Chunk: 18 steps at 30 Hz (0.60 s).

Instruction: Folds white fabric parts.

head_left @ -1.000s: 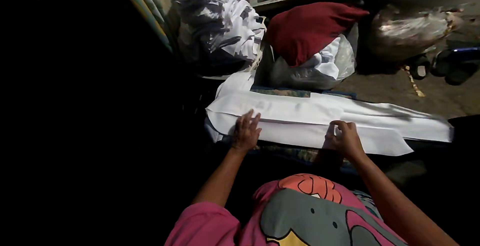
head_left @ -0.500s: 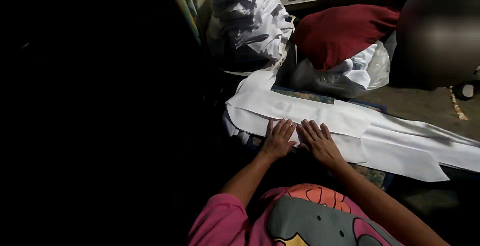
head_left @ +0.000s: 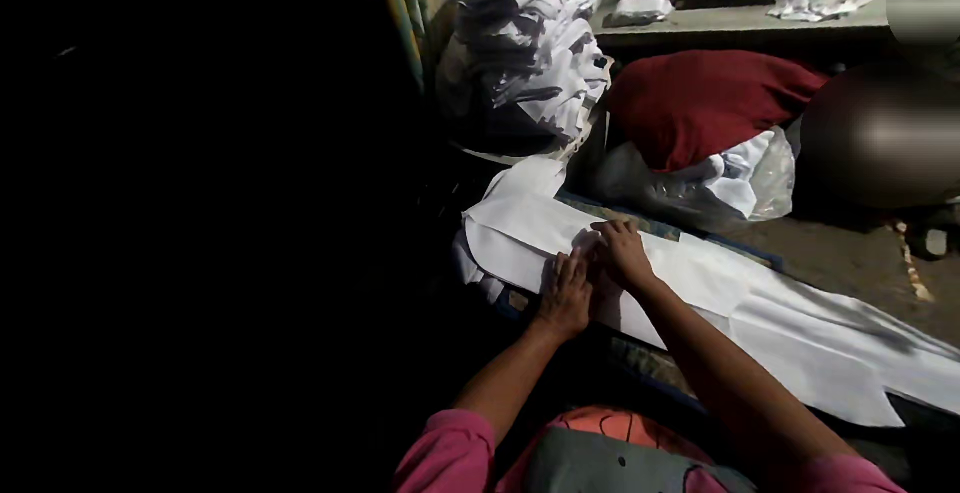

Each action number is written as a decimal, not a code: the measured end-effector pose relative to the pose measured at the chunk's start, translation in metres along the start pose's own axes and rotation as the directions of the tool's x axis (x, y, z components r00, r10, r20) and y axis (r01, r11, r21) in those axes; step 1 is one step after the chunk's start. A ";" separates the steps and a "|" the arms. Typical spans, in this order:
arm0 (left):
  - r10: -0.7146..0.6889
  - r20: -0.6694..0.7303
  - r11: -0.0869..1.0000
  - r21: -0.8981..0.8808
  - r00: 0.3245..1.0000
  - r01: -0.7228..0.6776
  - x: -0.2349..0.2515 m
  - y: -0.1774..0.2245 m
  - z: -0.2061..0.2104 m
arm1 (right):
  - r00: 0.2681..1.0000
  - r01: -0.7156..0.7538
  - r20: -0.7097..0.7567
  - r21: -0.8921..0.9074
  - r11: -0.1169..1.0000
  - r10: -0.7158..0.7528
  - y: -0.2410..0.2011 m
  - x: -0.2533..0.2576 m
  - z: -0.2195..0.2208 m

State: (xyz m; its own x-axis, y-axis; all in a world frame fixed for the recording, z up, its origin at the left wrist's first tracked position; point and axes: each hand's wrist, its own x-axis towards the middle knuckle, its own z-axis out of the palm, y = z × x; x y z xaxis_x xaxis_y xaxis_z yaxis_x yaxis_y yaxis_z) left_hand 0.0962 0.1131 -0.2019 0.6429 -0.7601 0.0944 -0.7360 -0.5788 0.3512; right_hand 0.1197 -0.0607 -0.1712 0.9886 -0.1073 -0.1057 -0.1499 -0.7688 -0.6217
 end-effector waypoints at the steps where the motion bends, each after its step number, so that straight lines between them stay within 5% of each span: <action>1: -0.022 0.015 1.000 0.015 1.000 0.022 0.000 0.001 0.000 | 1.000 -0.011 0.022 -0.009 1.000 0.011 -0.002 0.009 0.002; 12: -0.109 -0.065 0.994 -0.026 0.992 0.108 -0.004 -0.004 0.015 | 0.999 0.036 0.035 -0.054 0.998 -0.034 -0.011 0.041 0.001; 18: -0.023 -0.162 0.998 0.053 0.987 0.032 -0.005 -0.003 0.016 | 0.998 0.063 0.016 -0.048 0.997 -0.062 -0.007 0.042 0.004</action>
State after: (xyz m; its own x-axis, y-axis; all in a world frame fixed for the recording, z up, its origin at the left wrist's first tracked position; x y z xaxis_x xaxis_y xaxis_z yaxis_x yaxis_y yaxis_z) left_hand 0.0918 0.1143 -0.2187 0.6854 -0.6888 0.2361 -0.7254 -0.6176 0.3041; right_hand 0.1617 -0.0574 -0.1742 0.9957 -0.0487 -0.0794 -0.0863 -0.8033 -0.5893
